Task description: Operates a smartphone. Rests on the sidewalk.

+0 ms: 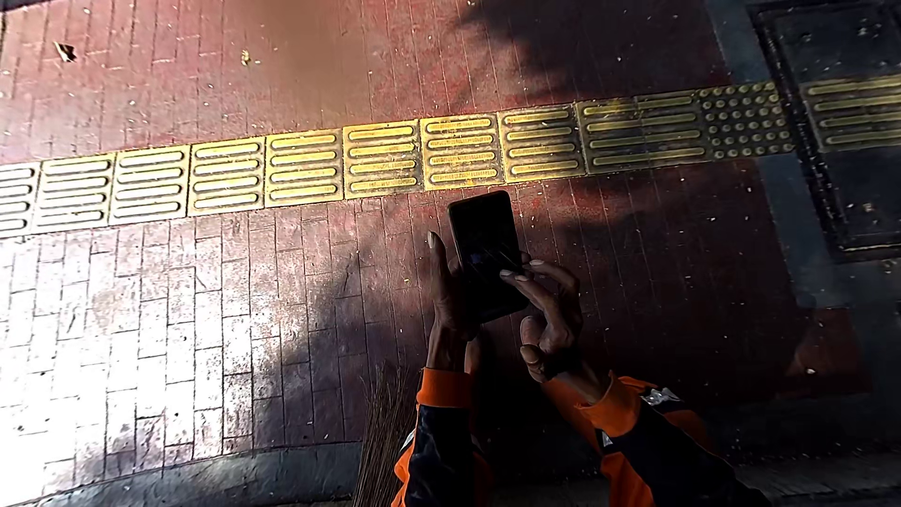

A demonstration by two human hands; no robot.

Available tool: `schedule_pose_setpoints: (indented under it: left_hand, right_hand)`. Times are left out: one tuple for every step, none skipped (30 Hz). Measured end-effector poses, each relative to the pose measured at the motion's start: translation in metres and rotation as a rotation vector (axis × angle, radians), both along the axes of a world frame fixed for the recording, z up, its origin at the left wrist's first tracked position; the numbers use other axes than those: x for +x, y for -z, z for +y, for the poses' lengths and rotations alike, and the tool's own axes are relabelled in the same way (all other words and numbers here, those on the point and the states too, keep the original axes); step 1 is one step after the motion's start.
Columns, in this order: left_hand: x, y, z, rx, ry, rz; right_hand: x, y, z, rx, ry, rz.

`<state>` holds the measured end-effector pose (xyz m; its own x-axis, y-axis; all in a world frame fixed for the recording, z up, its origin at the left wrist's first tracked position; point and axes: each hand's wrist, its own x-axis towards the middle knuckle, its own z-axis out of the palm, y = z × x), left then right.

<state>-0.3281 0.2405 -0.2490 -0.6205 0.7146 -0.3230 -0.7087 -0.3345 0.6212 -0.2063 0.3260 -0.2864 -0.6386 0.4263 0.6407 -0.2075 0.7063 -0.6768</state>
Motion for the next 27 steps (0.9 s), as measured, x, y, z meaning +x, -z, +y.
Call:
schedule_pose_setpoints:
  left_hand:
    - [0.0000, 0.0001, 0.0000, -0.002, 0.001, 0.004]
    - [0.0000, -0.0001, 0.0003, -0.007, 0.001, 0.012]
    - [-0.0001, -0.0004, 0.0005, -0.019, 0.001, 0.020]
    - [0.0001, -0.0010, 0.0009, -0.033, -0.005, 0.026]
    - [0.0001, -0.0009, 0.0009, -0.033, -0.005, 0.025]
    - [-0.0001, -0.0005, 0.0006, -0.027, -0.004, 0.018]
    - [-0.0005, 0.0002, 0.0004, -0.017, -0.002, 0.012]
    - [-0.0011, 0.0014, 0.0000, -0.005, 0.001, 0.004]
    - [-0.0011, 0.0018, -0.0001, -0.003, -0.003, -0.004]
    - [-0.0009, 0.0014, 0.0000, -0.005, -0.004, -0.006]
    - [-0.0005, 0.0005, 0.0002, -0.011, -0.004, -0.008]
    - [-0.0001, -0.0005, 0.0003, -0.012, 0.001, -0.006]
    - [0.0000, -0.0011, 0.0002, -0.011, 0.005, -0.001]
    - [0.0000, -0.0014, 0.0003, -0.016, 0.004, 0.004]
    - [0.0001, -0.0013, 0.0002, -0.014, 0.007, 0.008]
    - [0.0001, -0.0010, 0.0003, -0.014, 0.005, 0.008]
    - [0.0000, -0.0008, 0.0004, -0.014, 0.003, 0.008]
    - [-0.0002, -0.0009, 0.0001, -0.016, 0.003, 0.009]
    - [-0.0003, -0.0011, -0.0002, -0.020, 0.003, 0.006]
    - [-0.0003, -0.0010, -0.0002, -0.025, -0.002, 0.008]
    - [-0.0003, -0.0008, -0.0001, -0.026, -0.004, 0.009]
    - [-0.0003, -0.0004, -0.0002, -0.027, -0.005, 0.008]
    - [-0.0003, -0.0002, -0.0002, -0.029, -0.007, 0.008]
    - [-0.0003, -0.0006, 0.0000, -0.034, -0.009, 0.007]
    - [-0.0002, -0.0013, 0.0002, -0.038, -0.011, 0.009]
    - [-0.0002, -0.0016, 0.0004, -0.038, -0.013, 0.015]
    - [-0.0002, -0.0017, 0.0006, -0.037, -0.014, 0.017]
  right_hand:
    - [0.0001, 0.0002, -0.0003, 0.001, -0.006, -0.005]
    - [0.0003, 0.0006, -0.0003, 0.004, -0.016, -0.022]
    - [0.0004, 0.0012, -0.0003, 0.012, -0.024, -0.046]
    - [0.0004, 0.0024, -0.0004, 0.020, -0.025, -0.062]
    - [0.0004, 0.0030, -0.0006, 0.024, -0.022, -0.062]
    - [0.0008, 0.0026, -0.0006, 0.021, -0.023, -0.058]
    - [0.0009, 0.0015, -0.0004, 0.015, -0.026, -0.044]
    - [0.0004, 0.0003, 0.0000, 0.013, -0.017, -0.025]
    - [0.0002, -0.0006, 0.0003, 0.011, -0.006, -0.013]
    - [0.0002, -0.0013, 0.0004, 0.011, 0.002, -0.008]
    - [0.0002, -0.0013, 0.0004, 0.010, 0.002, -0.009]
    - [0.0000, -0.0007, 0.0002, 0.009, -0.003, -0.014]
    - [0.0000, 0.0001, 0.0002, 0.010, -0.013, -0.030]
    - [-0.0001, 0.0006, 0.0002, 0.012, -0.025, -0.050]
    - [-0.0003, 0.0012, 0.0002, 0.017, -0.031, -0.058]
    - [-0.0002, 0.0012, 0.0002, 0.022, -0.028, -0.059]
    - [0.0003, 0.0007, 0.0002, 0.022, -0.025, -0.054]
    - [0.0008, -0.0003, 0.0003, 0.019, -0.021, -0.045]
    - [0.0005, -0.0010, 0.0002, 0.017, -0.006, -0.027]
    - [0.0003, -0.0012, 0.0000, 0.014, 0.010, -0.014]
    - [0.0000, -0.0011, -0.0001, 0.012, 0.024, -0.005]
    - [-0.0001, -0.0007, -0.0002, 0.010, 0.029, -0.003]
    - [-0.0001, -0.0003, -0.0001, 0.012, 0.027, -0.010]
    - [0.0000, -0.0002, 0.0000, 0.015, 0.018, -0.028]
    - [-0.0001, -0.0003, 0.0002, 0.017, 0.004, -0.047]
    - [-0.0003, -0.0001, 0.0005, 0.020, -0.011, -0.061]
    - [-0.0004, 0.0004, 0.0005, 0.026, -0.016, -0.064]
